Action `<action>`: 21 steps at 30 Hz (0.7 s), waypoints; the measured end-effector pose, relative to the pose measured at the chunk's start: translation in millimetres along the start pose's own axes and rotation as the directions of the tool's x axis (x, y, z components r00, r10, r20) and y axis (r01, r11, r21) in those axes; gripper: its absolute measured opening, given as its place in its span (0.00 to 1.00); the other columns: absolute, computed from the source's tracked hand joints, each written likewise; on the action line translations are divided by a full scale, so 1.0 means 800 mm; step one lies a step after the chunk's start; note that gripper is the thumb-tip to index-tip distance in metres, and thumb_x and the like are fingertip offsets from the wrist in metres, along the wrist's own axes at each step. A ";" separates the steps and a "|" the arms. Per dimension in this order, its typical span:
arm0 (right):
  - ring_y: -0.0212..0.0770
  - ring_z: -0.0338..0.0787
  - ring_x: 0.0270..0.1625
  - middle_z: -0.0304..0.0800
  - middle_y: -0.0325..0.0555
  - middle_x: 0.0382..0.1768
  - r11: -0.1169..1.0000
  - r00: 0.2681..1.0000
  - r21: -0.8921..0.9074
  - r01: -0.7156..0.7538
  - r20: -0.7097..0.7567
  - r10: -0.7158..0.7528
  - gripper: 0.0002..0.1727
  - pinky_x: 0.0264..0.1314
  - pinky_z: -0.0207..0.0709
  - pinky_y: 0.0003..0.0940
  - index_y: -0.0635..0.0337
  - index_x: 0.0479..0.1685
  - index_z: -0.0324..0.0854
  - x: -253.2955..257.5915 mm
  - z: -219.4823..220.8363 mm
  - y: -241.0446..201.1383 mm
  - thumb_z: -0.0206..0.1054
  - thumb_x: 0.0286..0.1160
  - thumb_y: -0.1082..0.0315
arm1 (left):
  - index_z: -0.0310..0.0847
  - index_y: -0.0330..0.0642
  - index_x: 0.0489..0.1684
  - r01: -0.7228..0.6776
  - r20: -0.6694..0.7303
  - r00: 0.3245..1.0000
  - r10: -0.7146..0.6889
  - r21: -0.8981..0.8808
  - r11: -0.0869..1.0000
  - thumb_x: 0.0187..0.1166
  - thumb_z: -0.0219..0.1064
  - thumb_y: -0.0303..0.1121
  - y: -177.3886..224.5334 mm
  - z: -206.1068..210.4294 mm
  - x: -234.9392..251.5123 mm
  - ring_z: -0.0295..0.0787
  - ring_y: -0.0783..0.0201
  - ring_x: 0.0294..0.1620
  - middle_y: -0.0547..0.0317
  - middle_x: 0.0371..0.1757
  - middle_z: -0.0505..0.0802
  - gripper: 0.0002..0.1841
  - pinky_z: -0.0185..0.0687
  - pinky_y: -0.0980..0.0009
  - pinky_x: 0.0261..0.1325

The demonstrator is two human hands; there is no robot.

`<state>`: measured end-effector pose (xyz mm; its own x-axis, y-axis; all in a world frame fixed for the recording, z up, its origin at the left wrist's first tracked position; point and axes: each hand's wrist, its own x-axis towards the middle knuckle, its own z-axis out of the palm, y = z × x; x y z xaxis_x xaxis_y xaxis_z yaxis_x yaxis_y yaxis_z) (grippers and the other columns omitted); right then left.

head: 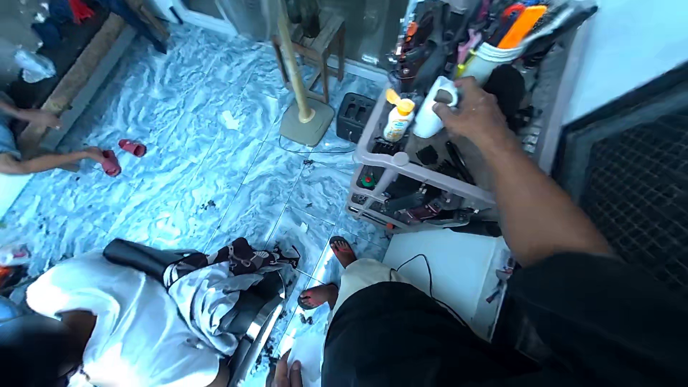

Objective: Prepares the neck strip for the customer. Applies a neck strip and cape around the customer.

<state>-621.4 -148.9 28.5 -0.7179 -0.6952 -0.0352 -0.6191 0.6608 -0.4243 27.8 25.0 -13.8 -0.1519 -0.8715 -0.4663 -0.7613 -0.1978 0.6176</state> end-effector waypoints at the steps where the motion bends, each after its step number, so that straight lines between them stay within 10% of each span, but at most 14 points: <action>1: 0.77 0.83 0.67 0.82 0.74 0.68 1.000 1.000 -0.021 0.008 -0.024 -0.009 0.47 0.65 0.73 0.81 0.50 0.88 0.62 -0.009 -0.011 -0.004 0.72 0.71 0.36 | 0.81 0.33 0.67 0.001 0.006 1.000 -0.001 0.007 1.000 0.87 0.59 0.32 0.001 -0.002 0.004 0.94 0.56 0.50 0.44 0.48 0.95 0.17 0.87 0.52 0.62; 4: 0.71 0.75 0.79 0.65 0.72 0.83 0.986 0.979 -0.009 0.167 -0.117 -0.167 0.54 0.80 0.68 0.70 0.52 0.92 0.55 -0.045 -0.037 -0.037 0.67 0.71 0.29 | 0.85 0.42 0.63 -0.033 -0.034 0.999 0.032 -0.019 0.999 0.87 0.59 0.38 0.013 -0.012 0.025 0.94 0.62 0.42 0.54 0.40 0.95 0.16 0.90 0.53 0.52; 7: 0.49 0.91 0.58 0.81 0.63 0.70 0.817 0.847 0.230 0.529 -0.194 -0.495 0.38 0.65 0.86 0.45 0.67 0.79 0.70 -0.112 0.003 -0.116 0.63 0.84 0.42 | 0.85 0.45 0.61 -0.085 -0.036 0.996 0.080 -0.144 0.986 0.90 0.56 0.38 0.037 -0.027 0.064 0.91 0.70 0.40 0.61 0.41 0.94 0.14 0.91 0.63 0.49; 10: 0.43 0.86 0.69 0.76 0.56 0.76 0.471 0.516 0.609 0.639 0.115 -0.849 0.43 0.67 0.86 0.41 0.65 0.83 0.61 -0.214 0.080 -0.230 0.72 0.75 0.46 | 0.84 0.41 0.62 -0.147 -0.001 0.989 0.151 -0.210 0.966 0.91 0.53 0.35 0.059 -0.045 0.108 0.91 0.71 0.42 0.58 0.44 0.94 0.15 0.89 0.67 0.51; 13: 0.42 0.78 0.79 0.70 0.51 0.84 0.432 0.115 0.764 0.480 0.433 -0.894 0.64 0.75 0.80 0.43 0.54 0.91 0.60 -0.304 0.160 -0.305 0.85 0.49 0.33 | 0.84 0.42 0.62 -0.179 0.022 0.982 0.188 -0.210 0.961 0.92 0.52 0.37 0.078 -0.064 0.144 0.90 0.72 0.38 0.61 0.39 0.93 0.16 0.89 0.69 0.46; 15: 0.42 0.79 0.78 0.74 0.51 0.81 0.484 -0.063 0.799 0.357 0.538 -0.841 0.67 0.79 0.77 0.44 0.52 0.95 0.51 -0.335 0.190 -0.336 0.86 0.52 0.39 | 0.85 0.43 0.59 -0.205 0.003 0.978 0.210 -0.198 0.958 0.91 0.53 0.36 0.089 -0.082 0.159 0.90 0.73 0.41 0.62 0.42 0.94 0.14 0.89 0.69 0.49; 21: 0.41 0.93 0.57 0.94 0.47 0.53 0.537 -0.178 0.733 0.416 0.645 -0.743 0.19 0.67 0.84 0.46 0.56 0.63 0.86 -0.312 0.202 -0.412 0.67 0.82 0.56 | 0.87 0.42 0.57 -0.214 -0.242 0.956 0.162 -0.205 0.955 0.88 0.61 0.40 0.099 -0.115 0.158 0.94 0.63 0.43 0.57 0.44 0.95 0.14 0.91 0.55 0.53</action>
<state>-186.5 -238.6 30.8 0.7929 -0.5499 -0.2625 -0.3983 -0.1417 -0.9062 6.1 -142.4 34.5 -0.1162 -0.9745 -0.1922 -0.5654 -0.0942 0.8194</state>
